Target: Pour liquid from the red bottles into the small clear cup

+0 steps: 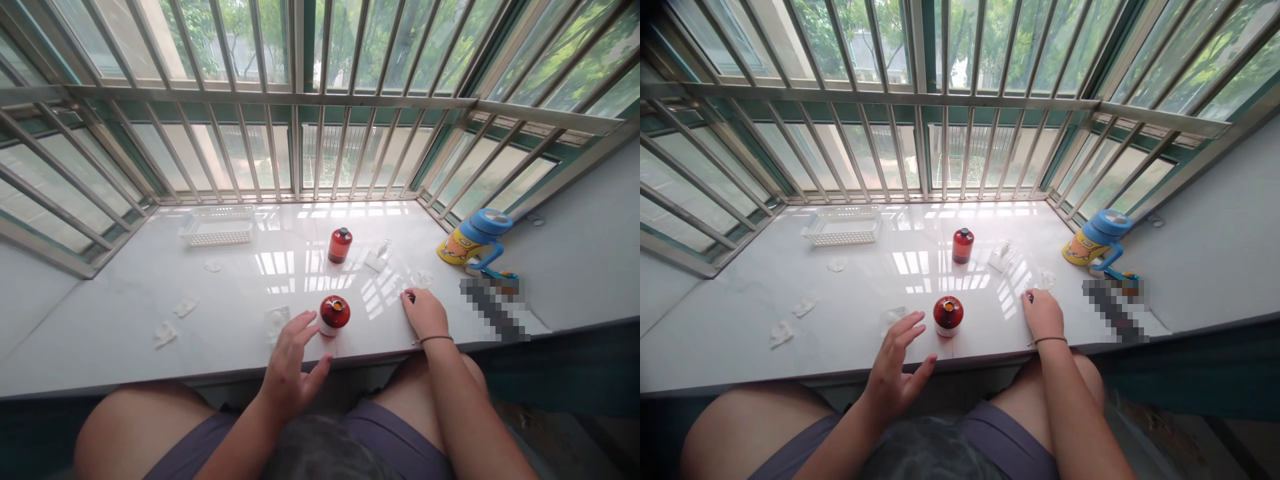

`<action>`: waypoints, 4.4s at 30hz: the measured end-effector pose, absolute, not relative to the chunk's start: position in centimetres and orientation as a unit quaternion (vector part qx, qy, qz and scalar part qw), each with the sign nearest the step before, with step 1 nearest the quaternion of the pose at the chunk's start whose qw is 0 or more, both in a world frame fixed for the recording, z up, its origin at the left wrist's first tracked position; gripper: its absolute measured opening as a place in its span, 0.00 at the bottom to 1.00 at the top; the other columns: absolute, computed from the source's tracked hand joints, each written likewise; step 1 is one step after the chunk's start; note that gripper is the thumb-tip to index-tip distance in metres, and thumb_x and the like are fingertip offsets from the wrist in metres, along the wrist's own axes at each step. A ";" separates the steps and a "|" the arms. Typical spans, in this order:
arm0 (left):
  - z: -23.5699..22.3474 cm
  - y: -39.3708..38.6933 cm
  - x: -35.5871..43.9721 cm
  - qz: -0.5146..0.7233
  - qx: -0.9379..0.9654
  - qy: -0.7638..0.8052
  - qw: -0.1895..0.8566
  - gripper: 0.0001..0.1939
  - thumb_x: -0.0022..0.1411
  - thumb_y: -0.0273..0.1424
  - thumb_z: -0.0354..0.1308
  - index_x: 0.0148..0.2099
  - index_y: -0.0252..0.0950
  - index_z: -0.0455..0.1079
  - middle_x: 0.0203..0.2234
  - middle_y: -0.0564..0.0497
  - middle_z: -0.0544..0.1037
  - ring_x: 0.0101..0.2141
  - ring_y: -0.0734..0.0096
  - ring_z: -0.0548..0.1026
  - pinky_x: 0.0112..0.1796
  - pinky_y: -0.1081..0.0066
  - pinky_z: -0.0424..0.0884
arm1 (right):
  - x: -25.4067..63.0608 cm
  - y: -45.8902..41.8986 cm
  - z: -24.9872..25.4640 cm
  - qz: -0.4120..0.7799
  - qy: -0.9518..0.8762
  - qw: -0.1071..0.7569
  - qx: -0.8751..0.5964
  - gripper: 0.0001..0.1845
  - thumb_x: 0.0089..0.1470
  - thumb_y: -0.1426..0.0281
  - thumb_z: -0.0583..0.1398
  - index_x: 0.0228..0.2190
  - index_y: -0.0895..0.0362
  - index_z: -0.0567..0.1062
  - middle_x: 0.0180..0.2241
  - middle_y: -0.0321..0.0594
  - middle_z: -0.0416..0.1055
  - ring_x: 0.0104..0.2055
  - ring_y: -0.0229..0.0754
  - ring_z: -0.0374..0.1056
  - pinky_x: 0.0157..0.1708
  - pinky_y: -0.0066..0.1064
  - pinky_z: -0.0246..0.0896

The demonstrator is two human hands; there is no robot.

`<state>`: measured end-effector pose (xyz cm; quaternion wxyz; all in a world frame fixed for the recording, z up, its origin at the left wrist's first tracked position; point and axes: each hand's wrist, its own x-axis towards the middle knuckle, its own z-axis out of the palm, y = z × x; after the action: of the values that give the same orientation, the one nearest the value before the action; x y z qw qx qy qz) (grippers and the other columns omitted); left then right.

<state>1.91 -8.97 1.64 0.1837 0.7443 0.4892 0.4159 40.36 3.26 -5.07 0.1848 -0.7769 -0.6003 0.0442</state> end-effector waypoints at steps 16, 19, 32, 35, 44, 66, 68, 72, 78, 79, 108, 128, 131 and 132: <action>-0.3 -2.4 8.9 0.453 0.684 0.485 0.304 0.37 0.65 0.35 0.72 0.70 0.42 0.59 0.64 0.39 0.73 0.65 0.48 0.72 0.66 0.45 0.69 | 27.1 -1.1 0.6 0.279 -0.604 0.603 -0.440 0.08 0.58 0.63 0.73 0.36 0.49 0.80 0.46 0.44 0.77 0.49 0.51 0.77 0.51 0.48 0.77; -0.7 -2.3 8.8 0.465 0.673 0.474 0.326 0.35 0.66 0.35 0.71 0.69 0.42 0.60 0.63 0.40 0.74 0.63 0.50 0.74 0.64 0.46 0.71 | 24.7 -1.5 1.5 0.298 -0.594 0.626 -0.409 0.09 0.56 0.67 0.75 0.34 0.49 0.80 0.45 0.42 0.77 0.50 0.50 0.77 0.51 0.48 0.77; -1.6 -2.0 8.8 0.494 0.670 0.452 0.319 0.34 0.65 0.30 0.67 0.70 0.40 0.61 0.62 0.40 0.75 0.61 0.51 0.76 0.61 0.48 0.74 | 22.9 -2.0 0.8 0.234 -0.651 0.568 -0.447 0.05 0.61 0.66 0.71 0.36 0.48 0.80 0.46 0.41 0.83 0.51 0.51 0.80 0.53 0.47 0.76; -1.6 -1.9 8.9 0.495 0.672 0.451 0.316 0.33 0.67 0.32 0.67 0.70 0.41 0.60 0.62 0.39 0.74 0.60 0.51 0.76 0.61 0.48 0.75 | 23.1 -2.0 0.2 0.259 -0.630 0.566 -0.463 0.05 0.62 0.65 0.70 0.40 0.48 0.81 0.47 0.40 0.83 0.51 0.51 0.80 0.54 0.47 0.76; -2.0 -1.8 8.7 0.482 0.685 0.448 0.313 0.39 0.64 0.32 0.72 0.71 0.44 0.59 0.60 0.41 0.74 0.59 0.50 0.76 0.60 0.46 0.75 | 23.3 -2.8 -0.5 0.240 -0.620 0.570 -0.483 0.14 0.59 0.61 0.73 0.40 0.49 0.75 0.41 0.39 0.76 0.46 0.49 0.75 0.50 0.45 0.72; -1.6 -1.7 8.7 0.473 0.669 0.463 0.339 0.42 0.61 0.33 0.74 0.71 0.42 0.59 0.63 0.40 0.73 0.61 0.48 0.74 0.61 0.46 0.73 | 22.3 -3.9 1.9 0.311 -0.619 0.532 -0.487 0.18 0.66 0.65 0.64 0.54 0.48 0.66 0.57 0.49 0.78 0.64 0.52 0.72 0.65 0.53 0.68; -1.6 -1.7 8.7 0.478 0.667 0.458 0.343 0.42 0.61 0.32 0.74 0.71 0.42 0.58 0.63 0.40 0.74 0.61 0.49 0.74 0.62 0.47 0.73 | 22.4 -3.9 1.9 0.301 -0.619 0.515 -0.510 0.18 0.64 0.64 0.65 0.53 0.48 0.67 0.54 0.47 0.79 0.61 0.52 0.75 0.61 0.51 0.71; -1.6 -1.7 8.8 0.486 0.668 0.450 0.339 0.41 0.60 0.30 0.74 0.70 0.42 0.59 0.62 0.40 0.74 0.61 0.50 0.75 0.62 0.47 0.73 | 22.7 -3.5 1.6 0.247 -0.614 0.505 -0.554 0.18 0.61 0.62 0.69 0.48 0.49 0.70 0.48 0.44 0.81 0.53 0.53 0.79 0.54 0.49 0.76; -1.9 -1.6 8.8 0.489 0.666 0.450 0.337 0.40 0.62 0.29 0.72 0.71 0.41 0.59 0.61 0.39 0.74 0.60 0.50 0.76 0.61 0.47 0.73 | 22.5 -2.9 2.4 0.255 -0.597 0.494 -0.578 0.19 0.56 0.59 0.71 0.37 0.49 0.67 0.41 0.42 0.79 0.45 0.51 0.77 0.28 0.36 0.73; -1.9 -1.6 8.8 0.489 0.667 0.449 0.338 0.40 0.62 0.29 0.71 0.71 0.41 0.59 0.61 0.39 0.74 0.60 0.50 0.76 0.62 0.46 0.73 | 22.4 -2.9 2.5 0.253 -0.597 0.493 -0.581 0.19 0.56 0.59 0.72 0.36 0.49 0.66 0.40 0.42 0.79 0.44 0.51 0.76 0.29 0.37 0.73; -1.7 -1.8 8.1 0.458 0.685 0.457 0.334 0.48 0.62 0.28 0.69 0.77 0.42 0.50 0.65 0.36 0.73 0.63 0.47 0.75 0.63 0.44 0.73 | 22.1 -3.6 1.8 0.220 -0.633 0.495 -0.553 0.16 0.61 0.65 0.68 0.48 0.50 0.72 0.50 0.46 0.77 0.54 0.53 0.76 0.51 0.47 0.77; -0.5 -4.5 -8.7 0.295 0.688 0.632 0.201 0.58 0.53 0.48 0.76 0.78 0.43 0.51 0.72 0.39 0.67 0.70 0.37 0.67 0.67 0.40 0.68 | 35.1 1.5 0.2 0.062 -0.569 0.482 -0.664 0.43 0.52 0.54 0.73 0.63 0.53 0.66 0.60 0.51 0.73 0.59 0.57 0.73 0.61 0.54 0.68; -1.3 -4.0 -8.6 0.255 0.654 0.659 0.270 0.50 0.55 0.46 0.73 0.75 0.42 0.58 0.67 0.40 0.74 0.58 0.42 0.79 0.59 0.47 0.77 | 39.8 2.8 0.1 0.021 -0.522 0.475 -0.708 0.47 0.50 0.53 0.73 0.65 0.53 0.65 0.61 0.53 0.73 0.61 0.59 0.71 0.63 0.54 0.65; -1.3 -3.8 -8.4 0.244 0.644 0.664 0.292 0.47 0.55 0.46 0.72 0.73 0.42 0.62 0.65 0.41 0.75 0.53 0.44 0.82 0.56 0.49 0.79 | 41.1 3.1 0.0 0.012 -0.511 0.473 -0.718 0.48 0.49 0.53 0.73 0.65 0.53 0.64 0.61 0.54 0.73 0.62 0.59 0.71 0.63 0.54 0.65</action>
<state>-8.43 -3.84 -1.32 0.2920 0.6442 0.6636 0.2436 41.14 3.14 0.05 0.4727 -0.7179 -0.5108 0.0117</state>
